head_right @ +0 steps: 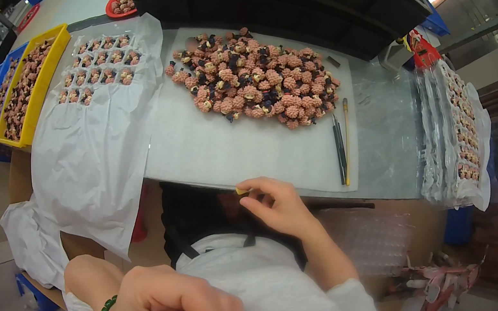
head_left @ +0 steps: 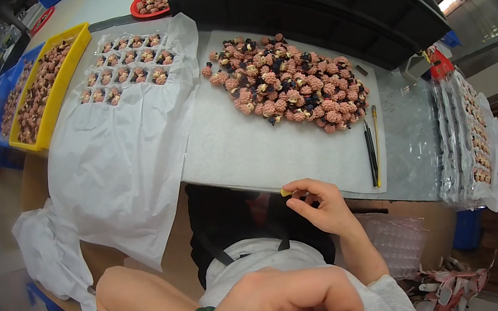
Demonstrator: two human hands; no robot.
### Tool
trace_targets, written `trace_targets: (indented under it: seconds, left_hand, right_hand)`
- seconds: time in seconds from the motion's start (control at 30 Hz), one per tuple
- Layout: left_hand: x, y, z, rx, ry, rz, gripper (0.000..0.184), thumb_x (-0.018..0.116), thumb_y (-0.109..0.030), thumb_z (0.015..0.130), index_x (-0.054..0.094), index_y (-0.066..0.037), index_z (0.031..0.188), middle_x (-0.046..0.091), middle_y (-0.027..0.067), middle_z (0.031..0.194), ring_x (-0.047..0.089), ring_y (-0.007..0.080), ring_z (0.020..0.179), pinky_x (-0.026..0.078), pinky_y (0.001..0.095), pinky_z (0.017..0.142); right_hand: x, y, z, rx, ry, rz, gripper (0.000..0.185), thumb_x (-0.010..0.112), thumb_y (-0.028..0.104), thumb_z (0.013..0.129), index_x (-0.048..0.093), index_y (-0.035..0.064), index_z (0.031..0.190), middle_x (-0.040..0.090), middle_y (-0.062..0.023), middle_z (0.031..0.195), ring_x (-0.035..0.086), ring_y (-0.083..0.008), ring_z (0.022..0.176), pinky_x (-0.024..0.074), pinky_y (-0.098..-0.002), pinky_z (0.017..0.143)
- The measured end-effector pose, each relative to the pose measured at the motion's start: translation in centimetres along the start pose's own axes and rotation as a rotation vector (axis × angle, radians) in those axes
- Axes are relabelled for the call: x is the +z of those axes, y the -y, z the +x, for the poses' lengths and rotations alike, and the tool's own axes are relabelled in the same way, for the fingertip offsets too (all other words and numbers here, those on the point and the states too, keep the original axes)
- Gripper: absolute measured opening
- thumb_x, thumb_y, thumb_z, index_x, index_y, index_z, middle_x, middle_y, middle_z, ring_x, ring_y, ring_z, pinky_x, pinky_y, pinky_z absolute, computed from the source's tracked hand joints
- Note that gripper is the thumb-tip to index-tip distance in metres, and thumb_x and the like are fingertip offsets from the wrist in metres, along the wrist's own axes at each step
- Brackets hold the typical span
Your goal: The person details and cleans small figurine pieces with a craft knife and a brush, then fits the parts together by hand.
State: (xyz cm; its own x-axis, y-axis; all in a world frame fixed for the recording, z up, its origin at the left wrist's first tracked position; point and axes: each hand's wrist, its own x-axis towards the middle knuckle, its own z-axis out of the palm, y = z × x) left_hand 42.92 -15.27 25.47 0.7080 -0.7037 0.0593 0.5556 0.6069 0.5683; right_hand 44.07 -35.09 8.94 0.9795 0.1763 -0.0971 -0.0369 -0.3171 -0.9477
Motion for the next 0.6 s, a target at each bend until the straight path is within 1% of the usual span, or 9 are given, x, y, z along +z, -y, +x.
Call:
trace_targets:
  seconds: [0.07, 0.17, 0.27, 0.6]
  left_hand:
    - [-0.17, 0.97, -0.23, 0.089, -0.044, -0.264, 0.026, 0.073, 0.008, 0.065, 0.051, 0.001, 0.078, 0.054, 0.0037, 0.072, 0.057, 0.0088, 0.066, 0.046, 0.0189, 0.057]
    - [-0.65, 0.69, -0.57, 0.071, 0.011, -0.236, 0.025, 0.072, 0.009, 0.065, 0.052, 0.002, 0.079, 0.058, 0.0061, 0.072, 0.060, 0.0109, 0.067, 0.049, 0.0205, 0.060]
    - [-0.61, 0.38, -0.47, -0.017, 0.011, -0.218, 0.024, 0.073, 0.008, 0.065, 0.054, 0.002, 0.080, 0.062, 0.0085, 0.075, 0.061, 0.0110, 0.066, 0.049, 0.0205, 0.060]
    - [-0.45, 0.26, -0.43, 0.008, 0.026, -0.203, 0.023, 0.074, 0.006, 0.065, 0.056, 0.002, 0.080, 0.062, 0.0079, 0.075, 0.059, 0.0094, 0.066, 0.048, 0.0201, 0.060]
  right_hand:
    - [-0.14, -0.04, -0.11, 0.014, -0.004, 0.002, 0.024, 0.064, 0.004, 0.078, 0.061, 0.0022, 0.101, 0.061, -0.0028, 0.084, 0.054, -0.0062, 0.073, 0.0408, -0.0170, 0.054]
    - [-0.19, 0.00, -0.08, 0.021, 0.002, 0.005, 0.024, 0.064, 0.005, 0.078, 0.061, 0.0025, 0.101, 0.061, -0.0029, 0.084, 0.054, -0.0061, 0.072, 0.0407, -0.0170, 0.053]
    - [0.01, 0.09, -0.08, 0.017, 0.003, -0.003, 0.023, 0.064, 0.005, 0.078, 0.061, 0.0025, 0.101, 0.061, -0.0029, 0.083, 0.054, -0.0058, 0.072, 0.0405, -0.0170, 0.053]
    - [0.06, -0.14, -0.20, 0.022, -0.010, 0.005, 0.023, 0.064, 0.005, 0.077, 0.061, 0.0030, 0.100, 0.060, -0.0022, 0.080, 0.052, -0.0050, 0.068, 0.0400, -0.0169, 0.053]
